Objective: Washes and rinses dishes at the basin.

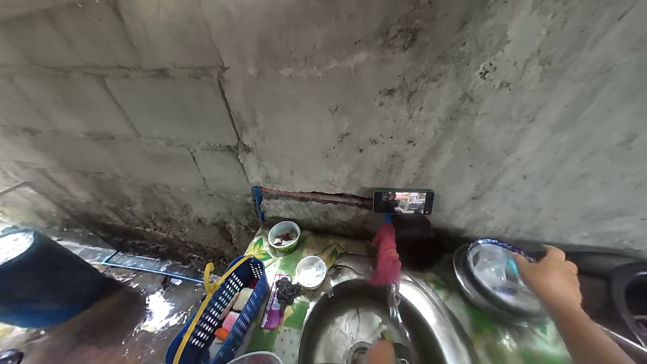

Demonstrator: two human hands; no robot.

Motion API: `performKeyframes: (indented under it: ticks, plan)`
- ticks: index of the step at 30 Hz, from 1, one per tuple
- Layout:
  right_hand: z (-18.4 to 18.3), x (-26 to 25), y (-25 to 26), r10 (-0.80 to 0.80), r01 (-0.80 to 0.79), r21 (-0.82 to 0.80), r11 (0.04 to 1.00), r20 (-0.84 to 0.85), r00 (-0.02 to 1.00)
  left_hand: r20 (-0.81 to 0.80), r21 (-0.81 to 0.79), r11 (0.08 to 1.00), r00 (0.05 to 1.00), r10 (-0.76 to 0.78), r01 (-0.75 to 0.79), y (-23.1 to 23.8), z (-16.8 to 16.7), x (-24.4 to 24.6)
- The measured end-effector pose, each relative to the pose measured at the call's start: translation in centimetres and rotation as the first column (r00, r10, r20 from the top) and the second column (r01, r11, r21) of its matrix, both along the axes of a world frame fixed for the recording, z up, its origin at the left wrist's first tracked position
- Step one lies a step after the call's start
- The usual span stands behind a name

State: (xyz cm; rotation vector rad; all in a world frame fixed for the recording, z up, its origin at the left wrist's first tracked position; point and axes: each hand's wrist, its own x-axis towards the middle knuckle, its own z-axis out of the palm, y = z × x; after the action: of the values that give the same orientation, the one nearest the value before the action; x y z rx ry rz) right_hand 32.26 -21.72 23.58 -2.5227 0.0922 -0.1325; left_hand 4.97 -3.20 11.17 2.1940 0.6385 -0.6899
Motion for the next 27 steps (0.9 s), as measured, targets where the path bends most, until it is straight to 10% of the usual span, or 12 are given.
performKeyframes:
  ticks: [9,15,21,27]
  plan:
    - [-1.9,-8.3,3.4,0.468,-0.471,-0.003,0.882,-0.106,0.877,0.500,-0.159,0.925,0.780,0.376,-0.344,4.1,0.0,1.1]
    - [-7.5,-13.5,8.7,0.705,-0.858,0.083,0.508,-0.613,0.358,0.597,-0.480,0.742,0.445,0.667,-0.468,6.3,-0.9,-3.5]
    - [-13.7,-16.1,12.9,0.815,-0.719,0.419,0.555,-0.444,0.371,0.609,-0.565,0.664,0.295,0.736,-0.490,8.3,0.7,-6.4]
    - [-13.1,-16.4,12.5,0.701,-0.331,0.630,0.702,-0.527,0.481,0.332,-0.688,0.395,0.220,0.917,-0.609,7.9,0.6,-7.9]
